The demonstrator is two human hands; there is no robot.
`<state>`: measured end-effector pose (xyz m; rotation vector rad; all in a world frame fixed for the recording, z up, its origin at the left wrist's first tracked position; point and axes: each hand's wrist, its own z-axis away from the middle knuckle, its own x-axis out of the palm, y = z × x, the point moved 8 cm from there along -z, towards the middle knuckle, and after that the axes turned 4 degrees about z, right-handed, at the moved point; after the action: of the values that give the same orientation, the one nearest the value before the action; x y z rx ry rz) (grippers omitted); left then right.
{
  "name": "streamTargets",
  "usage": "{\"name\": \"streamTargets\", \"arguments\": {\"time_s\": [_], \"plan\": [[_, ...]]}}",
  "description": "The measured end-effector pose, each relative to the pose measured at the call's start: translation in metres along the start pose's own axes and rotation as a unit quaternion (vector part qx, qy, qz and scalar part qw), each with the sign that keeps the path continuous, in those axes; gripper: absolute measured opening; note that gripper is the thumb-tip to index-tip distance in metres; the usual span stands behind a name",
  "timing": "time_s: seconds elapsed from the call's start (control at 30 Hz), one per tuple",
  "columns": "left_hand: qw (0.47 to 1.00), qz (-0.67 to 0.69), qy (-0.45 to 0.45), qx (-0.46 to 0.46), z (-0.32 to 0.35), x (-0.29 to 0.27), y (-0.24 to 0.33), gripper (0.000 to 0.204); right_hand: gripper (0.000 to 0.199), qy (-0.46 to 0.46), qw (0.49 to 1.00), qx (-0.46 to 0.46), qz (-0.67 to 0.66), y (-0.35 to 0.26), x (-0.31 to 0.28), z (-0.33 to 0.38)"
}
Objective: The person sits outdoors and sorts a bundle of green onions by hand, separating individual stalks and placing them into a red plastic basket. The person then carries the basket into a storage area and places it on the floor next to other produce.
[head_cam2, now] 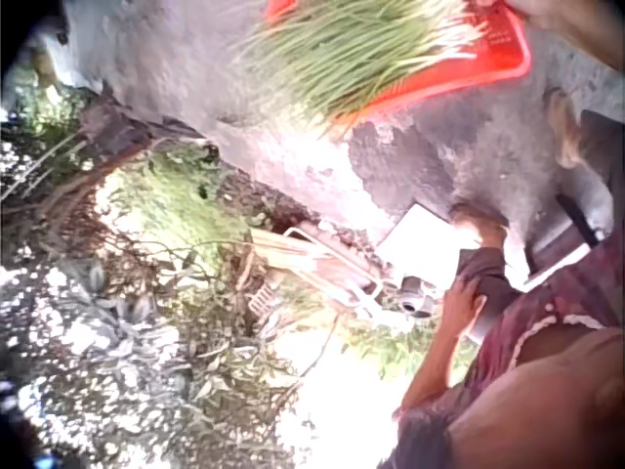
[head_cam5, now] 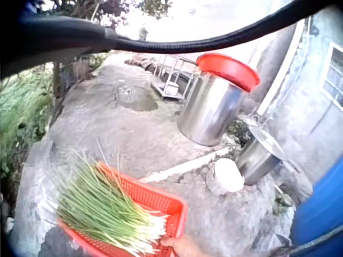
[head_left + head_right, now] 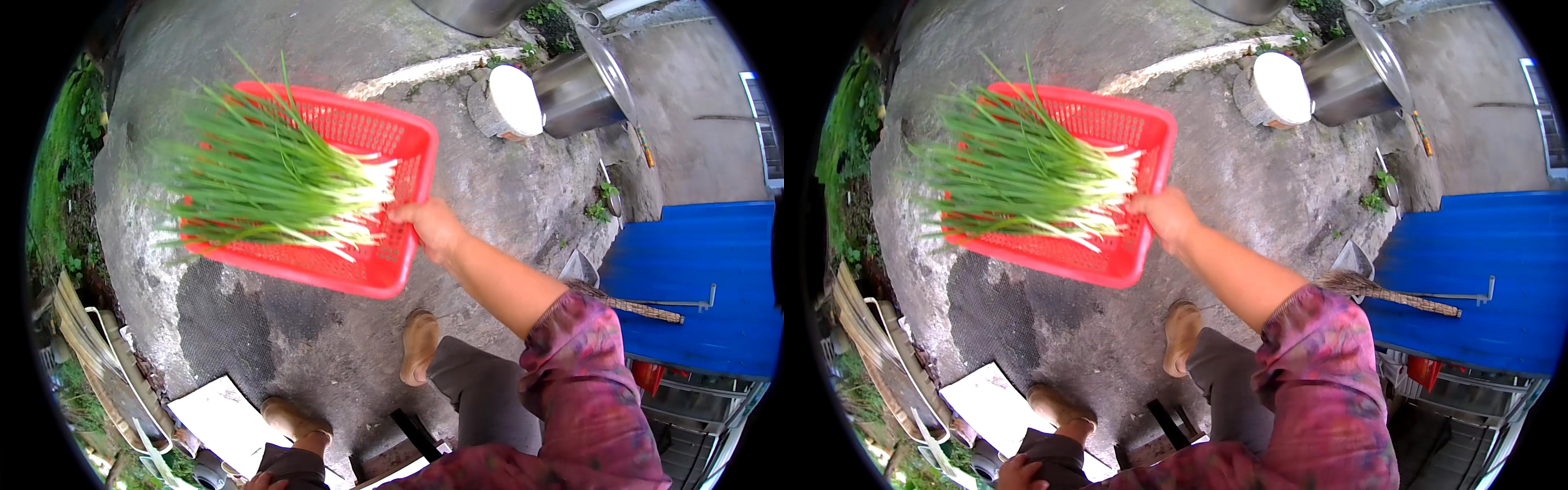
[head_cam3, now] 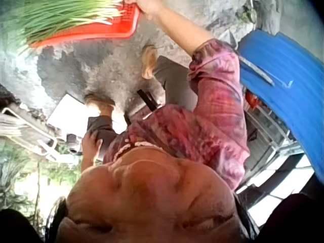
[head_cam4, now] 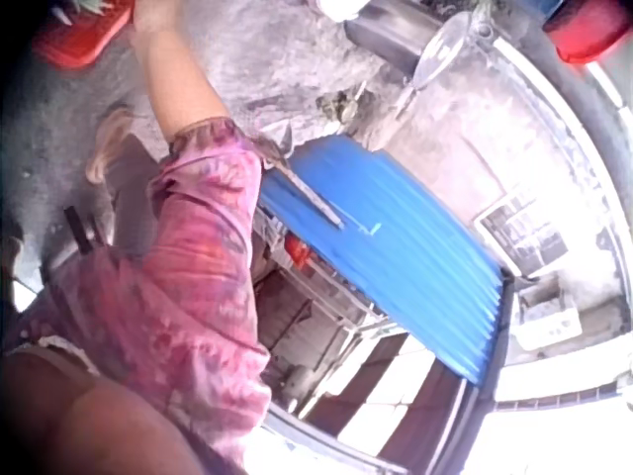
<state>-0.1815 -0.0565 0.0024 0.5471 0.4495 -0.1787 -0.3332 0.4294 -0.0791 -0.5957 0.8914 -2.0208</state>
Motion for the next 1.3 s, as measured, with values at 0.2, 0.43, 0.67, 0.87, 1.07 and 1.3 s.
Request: {"name": "streamTargets", "arguments": {"time_s": [0.2, 0.43, 0.67, 0.87, 1.07, 1.3], "plan": [[0.971, 0.107, 0.104, -0.189, 0.036, 0.012, 0.000, 0.045, 0.031, 0.114, 0.991, 0.068, 0.023, 0.001, -0.129, 0.122], [0.956, 0.029, -0.038, -0.289, 0.067, 0.043, 0.088, 0.070, 0.033, 0.253, 0.962, 0.101, -0.011, -0.073, -0.282, 0.339], [0.982, 0.059, 0.031, -0.177, 0.044, -0.115, 0.285, 0.066, 0.036, 0.379, 0.912, 0.130, -0.087, -0.140, -0.423, 0.524], [0.996, 0.063, 0.030, -0.060, 0.011, -0.198, 0.419, 0.063, 0.036, 0.427, 0.861, 0.160, -0.226, -0.111, -0.481, 0.572], [0.999, 0.028, -0.043, -0.008, -0.023, -0.203, 0.487, 0.060, 0.034, 0.463, 0.807, 0.099, -0.354, -0.126, -0.457, 0.589], [0.986, -0.065, -0.153, 0.029, -0.065, -0.209, 0.531, 0.056, 0.030, 0.512, 0.733, 0.112, -0.434, -0.077, -0.396, 0.633]]}}
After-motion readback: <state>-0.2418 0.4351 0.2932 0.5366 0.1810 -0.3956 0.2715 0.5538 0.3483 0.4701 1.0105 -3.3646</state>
